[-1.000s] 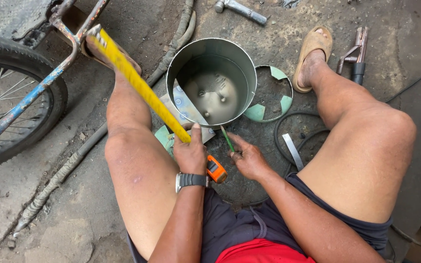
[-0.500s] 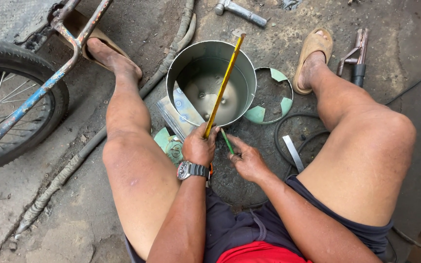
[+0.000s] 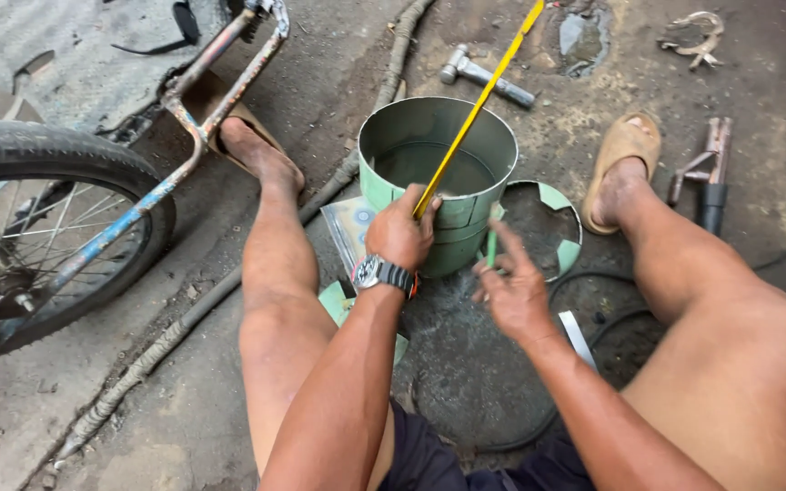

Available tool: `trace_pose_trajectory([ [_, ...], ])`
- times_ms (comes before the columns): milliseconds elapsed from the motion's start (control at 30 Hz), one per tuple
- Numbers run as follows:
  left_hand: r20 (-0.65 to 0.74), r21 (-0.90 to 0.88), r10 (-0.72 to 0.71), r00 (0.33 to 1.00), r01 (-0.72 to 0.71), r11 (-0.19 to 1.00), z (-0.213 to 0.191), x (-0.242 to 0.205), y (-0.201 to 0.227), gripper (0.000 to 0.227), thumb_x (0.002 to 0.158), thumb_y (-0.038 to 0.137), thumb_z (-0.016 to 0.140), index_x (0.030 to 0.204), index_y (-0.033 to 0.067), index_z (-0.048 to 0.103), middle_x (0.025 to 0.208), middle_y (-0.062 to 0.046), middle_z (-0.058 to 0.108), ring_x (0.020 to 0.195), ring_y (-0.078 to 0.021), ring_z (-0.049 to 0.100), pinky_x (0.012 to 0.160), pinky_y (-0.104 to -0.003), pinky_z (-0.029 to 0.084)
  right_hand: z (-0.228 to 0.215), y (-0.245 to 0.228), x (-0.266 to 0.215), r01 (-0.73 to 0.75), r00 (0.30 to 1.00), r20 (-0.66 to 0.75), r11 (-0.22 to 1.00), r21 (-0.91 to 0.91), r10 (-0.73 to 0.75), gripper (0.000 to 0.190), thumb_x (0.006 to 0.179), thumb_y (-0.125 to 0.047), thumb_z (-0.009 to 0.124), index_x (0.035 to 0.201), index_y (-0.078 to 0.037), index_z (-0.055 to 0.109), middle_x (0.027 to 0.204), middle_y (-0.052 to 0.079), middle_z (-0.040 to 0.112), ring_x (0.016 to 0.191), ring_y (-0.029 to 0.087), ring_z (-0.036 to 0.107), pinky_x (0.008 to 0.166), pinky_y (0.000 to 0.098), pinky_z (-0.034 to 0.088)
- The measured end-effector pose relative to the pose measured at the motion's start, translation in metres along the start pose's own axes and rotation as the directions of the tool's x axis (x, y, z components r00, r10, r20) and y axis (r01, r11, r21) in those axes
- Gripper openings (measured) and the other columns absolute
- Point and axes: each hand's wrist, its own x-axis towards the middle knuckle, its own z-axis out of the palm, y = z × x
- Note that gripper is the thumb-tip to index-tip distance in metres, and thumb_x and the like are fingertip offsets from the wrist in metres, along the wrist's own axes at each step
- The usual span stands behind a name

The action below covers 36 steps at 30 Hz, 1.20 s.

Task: The person measures the height and circumference of a green metal cylinder using a tape measure and marks the measurements with a pencil. They then use a metal ruler to draw a straight line on the cylinder's surface.

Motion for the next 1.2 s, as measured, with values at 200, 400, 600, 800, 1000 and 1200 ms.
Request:
trace_pose_trajectory([
  [200, -0.002, -0.117, -0.068, 0.998, 0.067, 0.991, -0.027, 0.049, -0.009, 0.017, 0.098, 0.049, 0.065, 0.109, 0.0357, 0.068, 0.095, -0.010, 0.077, 0.107, -0.0372, 0.073, 0.096, -0.049, 0.058, -0.025, -0.026, 0.054, 0.190, 0.981, 0.033, 0.982, -0.006, -0.189, 0.044, 0.106, -0.021, 0.054, 0.147, -0.006, 0.057, 0.115, 0.028, 0.070, 0.083, 0.026, 0.072, 0.064, 0.0339, 0.060],
  [400, -0.014, -0.217, -0.168, 0.986, 0.161, 0.963, -0.032, 0.074, -0.010, 0.017, 0.093, 0.050, 0.071, 0.107, 0.0402, 0.073, 0.094, -0.007, 0.078, 0.107, -0.0318, 0.074, 0.095, -0.043, 0.058, -0.026, -0.048, 0.103, 0.465, 0.883, 0.027, 0.867, -0.177, -0.468, 0.033, 0.102, -0.035, 0.077, 0.083, -0.008, 0.075, 0.062, 0.012, 0.068, 0.051, 0.018, 0.064, 0.053, 0.0278, 0.053],
  [600, -0.055, -0.264, -0.092, 0.994, 0.074, 0.962, -0.026, 0.086, 0.002, 0.016, 0.093, 0.043, 0.074, 0.105, 0.0328, 0.076, 0.090, -0.014, 0.077, 0.100, -0.0377, 0.075, 0.090, -0.047, 0.058, -0.009, -0.066, 0.114, 0.424, 0.901, 0.047, 0.900, 0.104, -0.430, 0.046, 0.111, -0.037, 0.046, 0.135, -0.003, 0.064, 0.095, 0.018, 0.076, 0.094, 0.023, 0.074, 0.086, 0.0372, 0.062],
  [800, -0.080, -0.266, -0.047, 0.996, 0.024, 0.964, -0.016, 0.095, 0.015, 0.019, 0.094, 0.040, 0.075, 0.107, 0.0263, 0.077, 0.088, -0.016, 0.077, 0.094, -0.0390, 0.077, 0.085, -0.046, 0.059, 0.012, -0.025, 0.139, 0.505, 0.862, -0.120, 0.852, 0.138, -0.492, 0.017, 0.092, -0.003, 0.078, 0.107, 0.002, 0.073, 0.105, 0.025, 0.077, 0.104, 0.030, 0.075, 0.086, 0.0421, 0.064],
  [1000, -0.114, -0.273, -0.021, 0.993, -0.011, 0.962, -0.017, 0.100, 0.023, 0.018, 0.096, 0.036, 0.074, 0.107, 0.0226, 0.079, 0.085, -0.013, 0.077, 0.084, -0.0327, 0.078, 0.078, -0.041, 0.060, 0.026, -0.027, 0.142, 0.545, 0.834, -0.136, 0.836, 0.063, -0.534, 0.016, 0.102, -0.013, 0.065, 0.113, -0.002, 0.071, 0.104, 0.025, 0.076, 0.104, 0.037, 0.075, 0.090, 0.0513, 0.064],
  [1200, -0.124, -0.305, -0.009, 0.992, -0.030, 0.952, -0.015, 0.103, 0.020, 0.020, 0.096, 0.033, 0.074, 0.108, 0.0181, 0.078, 0.084, -0.015, 0.076, 0.082, -0.0326, 0.078, 0.076, -0.041, 0.060, 0.031, -0.039, 0.145, 0.582, 0.795, -0.177, 0.812, -0.045, -0.580, 0.017, 0.100, -0.002, 0.069, 0.116, -0.002, 0.073, 0.106, 0.026, 0.075, 0.102, 0.037, 0.075, 0.083, 0.0487, 0.065],
])
